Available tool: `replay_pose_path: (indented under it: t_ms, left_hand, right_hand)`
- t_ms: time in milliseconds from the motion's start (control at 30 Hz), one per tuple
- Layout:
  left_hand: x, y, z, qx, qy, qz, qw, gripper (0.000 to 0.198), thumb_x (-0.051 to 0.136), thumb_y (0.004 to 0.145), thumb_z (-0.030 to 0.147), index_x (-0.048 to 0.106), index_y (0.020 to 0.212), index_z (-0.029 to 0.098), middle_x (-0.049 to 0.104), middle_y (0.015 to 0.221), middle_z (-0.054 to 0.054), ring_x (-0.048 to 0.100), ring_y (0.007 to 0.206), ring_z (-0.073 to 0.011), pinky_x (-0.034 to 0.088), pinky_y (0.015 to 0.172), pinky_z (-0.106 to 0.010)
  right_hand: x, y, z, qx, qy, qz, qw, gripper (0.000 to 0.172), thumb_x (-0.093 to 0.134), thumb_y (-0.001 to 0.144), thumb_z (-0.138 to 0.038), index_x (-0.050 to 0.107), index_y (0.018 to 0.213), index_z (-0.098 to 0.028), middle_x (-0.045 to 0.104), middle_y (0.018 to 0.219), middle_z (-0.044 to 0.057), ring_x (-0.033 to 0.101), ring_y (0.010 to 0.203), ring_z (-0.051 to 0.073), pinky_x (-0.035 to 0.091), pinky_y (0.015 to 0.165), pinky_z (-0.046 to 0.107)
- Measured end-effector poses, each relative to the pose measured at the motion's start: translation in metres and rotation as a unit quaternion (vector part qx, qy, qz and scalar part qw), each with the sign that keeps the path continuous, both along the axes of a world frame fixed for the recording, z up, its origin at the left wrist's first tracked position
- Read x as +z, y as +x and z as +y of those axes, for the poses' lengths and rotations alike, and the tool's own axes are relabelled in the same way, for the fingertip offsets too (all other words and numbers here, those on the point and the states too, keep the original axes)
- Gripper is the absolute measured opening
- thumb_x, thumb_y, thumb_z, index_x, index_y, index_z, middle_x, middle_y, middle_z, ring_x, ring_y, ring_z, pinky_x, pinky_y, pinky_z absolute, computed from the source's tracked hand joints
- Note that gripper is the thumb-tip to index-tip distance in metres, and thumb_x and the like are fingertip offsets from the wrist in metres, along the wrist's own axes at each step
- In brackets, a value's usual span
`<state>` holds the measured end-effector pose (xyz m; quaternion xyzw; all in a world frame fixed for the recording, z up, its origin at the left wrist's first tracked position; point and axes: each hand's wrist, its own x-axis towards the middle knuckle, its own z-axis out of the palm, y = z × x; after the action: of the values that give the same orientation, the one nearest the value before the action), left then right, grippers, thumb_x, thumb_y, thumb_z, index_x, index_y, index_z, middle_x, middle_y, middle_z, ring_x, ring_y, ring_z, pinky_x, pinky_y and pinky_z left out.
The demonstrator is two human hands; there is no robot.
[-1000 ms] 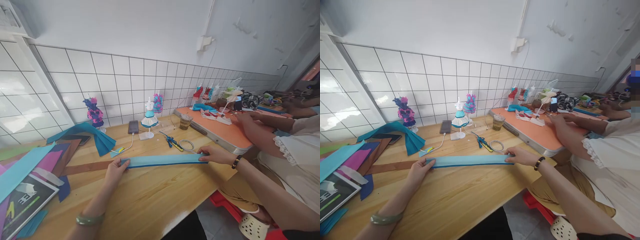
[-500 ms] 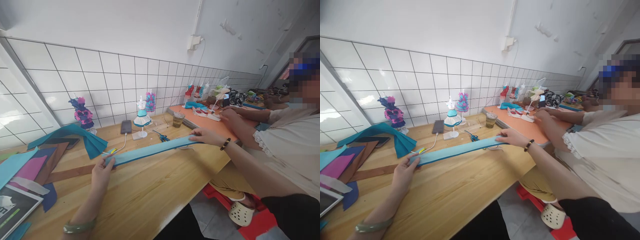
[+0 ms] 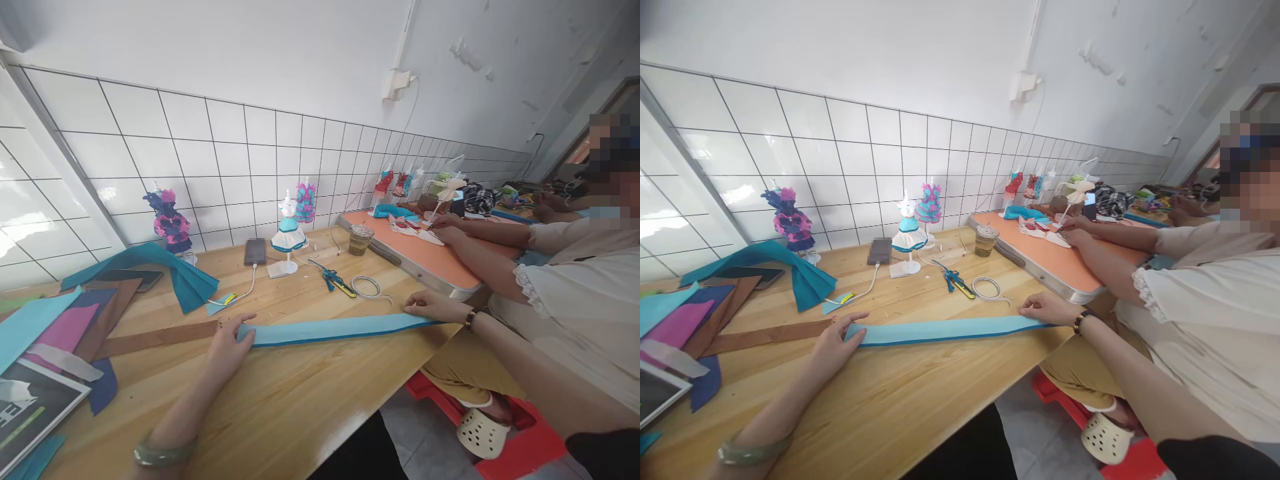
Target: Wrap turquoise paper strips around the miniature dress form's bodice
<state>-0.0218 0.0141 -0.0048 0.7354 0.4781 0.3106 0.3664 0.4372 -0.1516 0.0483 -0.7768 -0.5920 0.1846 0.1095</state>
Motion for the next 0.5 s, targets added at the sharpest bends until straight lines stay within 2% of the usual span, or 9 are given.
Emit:
replay_pose_path:
  t_ms: [133,267,333,400,500]
  left_hand:
    - [-0.003,0.000,0.002,-0.018,0.038,0.077,0.996,0.045,0.051,0.075,0.038,0.062,0.114,0.020,0.070,0.092,-0.003,0.062,0.071,-0.0217,0.046,0.067,-0.030]
    - [-0.005,0.000,0.003,-0.025,0.068,0.100,0.992,0.042,0.048,0.078,0.037,0.063,0.113,0.021,0.069,0.108,-0.005,0.064,0.085,-0.0249,0.046,0.076,-0.032]
    - [-0.005,0.000,0.003,-0.023,0.072,0.108,0.991,0.042,0.046,0.079,0.040,0.063,0.112,0.020,0.070,0.105,-0.006,0.063,0.081,-0.0246,0.046,0.074,-0.034]
    - [-0.005,0.000,0.002,-0.014,0.077,0.110,0.991,0.043,0.046,0.080,0.043,0.063,0.111,0.019,0.071,0.097,-0.007,0.062,0.072,-0.0230,0.046,0.070,-0.034]
    - [-0.004,0.000,0.000,-0.006,0.105,0.092,0.990,0.045,0.046,0.082,0.046,0.062,0.112,0.018,0.069,0.097,-0.008,0.061,0.073,-0.0215,0.047,0.067,-0.032]
  right_hand:
    - [-0.019,0.006,0.000,-0.012,0.029,-0.035,0.999,0.044,0.051,0.078,-0.055,0.070,0.088,-0.016,0.067,0.075,0.008,0.059,0.066,0.021,0.045,0.061,0.032]
    - [-0.022,0.000,0.018,-0.003,0.085,-0.073,0.994,0.037,0.047,0.084,-0.042,0.066,0.100,-0.015,0.067,0.098,0.014,0.060,0.087,0.025,0.046,0.079,0.037]
    - [-0.022,-0.009,0.030,0.027,0.108,-0.080,0.991,0.033,0.050,0.084,-0.038,0.065,0.103,-0.016,0.064,0.109,0.014,0.058,0.098,0.025,0.043,0.089,0.038]
    - [-0.023,-0.022,0.042,0.060,0.119,-0.078,0.988,0.028,0.054,0.082,-0.034,0.066,0.101,-0.018,0.063,0.111,0.014,0.055,0.104,0.026,0.040,0.094,0.038]
    - [-0.027,-0.039,0.059,0.082,0.122,-0.061,0.987,0.018,0.061,0.075,-0.030,0.069,0.086,-0.018,0.066,0.101,0.014,0.055,0.102,0.027,0.038,0.094,0.039]
